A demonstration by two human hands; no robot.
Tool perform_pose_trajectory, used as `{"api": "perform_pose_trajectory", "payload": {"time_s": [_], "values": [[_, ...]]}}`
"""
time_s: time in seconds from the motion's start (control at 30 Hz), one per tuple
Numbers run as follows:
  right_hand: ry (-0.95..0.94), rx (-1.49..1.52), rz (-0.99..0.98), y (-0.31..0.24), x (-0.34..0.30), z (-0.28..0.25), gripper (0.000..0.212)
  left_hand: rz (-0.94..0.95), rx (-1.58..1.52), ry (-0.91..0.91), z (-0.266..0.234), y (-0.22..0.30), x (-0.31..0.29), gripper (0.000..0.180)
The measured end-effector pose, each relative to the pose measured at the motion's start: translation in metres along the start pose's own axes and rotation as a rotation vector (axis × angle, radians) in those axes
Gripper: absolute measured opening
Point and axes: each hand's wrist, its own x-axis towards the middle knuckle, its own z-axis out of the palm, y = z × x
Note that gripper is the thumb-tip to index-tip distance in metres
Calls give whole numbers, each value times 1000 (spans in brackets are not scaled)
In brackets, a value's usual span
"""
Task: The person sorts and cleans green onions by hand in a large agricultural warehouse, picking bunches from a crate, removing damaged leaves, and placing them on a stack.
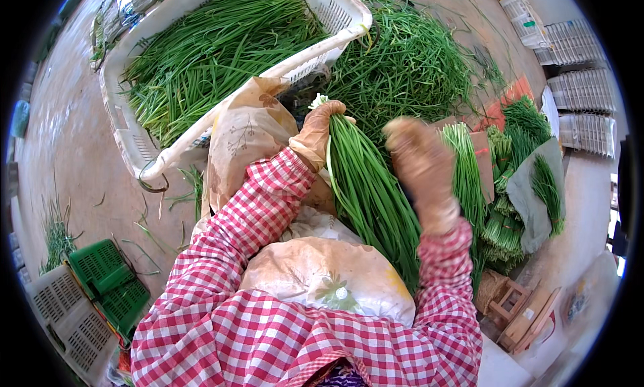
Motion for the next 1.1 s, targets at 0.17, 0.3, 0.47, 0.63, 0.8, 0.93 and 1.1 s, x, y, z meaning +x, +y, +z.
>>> {"api": "perform_pose_trajectory", "payload": {"time_s": [0.17, 0.3, 0.47, 0.63, 0.8, 0.93, 1.1], "values": [[-304, -609, -98, -32, -44, 54, 25, 116, 155, 51, 10, -3, -7, 23], [-299, -118, 15, -41, -54, 29, 16, 158, 162, -222, 14, -2, -11, 37], [-149, 1125, 98, -64, -46, -44, 17, 159, 133, -491, 20, -4, -22, 56], [239, 502, 406, -73, 1, -58, 17, 259, 281, -554, 34, -6, -37, 64], [123, -350, -233, -26, -14, -3, 12, 233, 328, -631, 54, -8, -55, 66], [-26, -170, -99, -43, -19, 9, 20, 223, 310, -565, 63, -16, -72, 60], [-197, -132, 31, -41, -20, -4, 39, 608, 374, -487, 85, 19, -92, 51]]}}
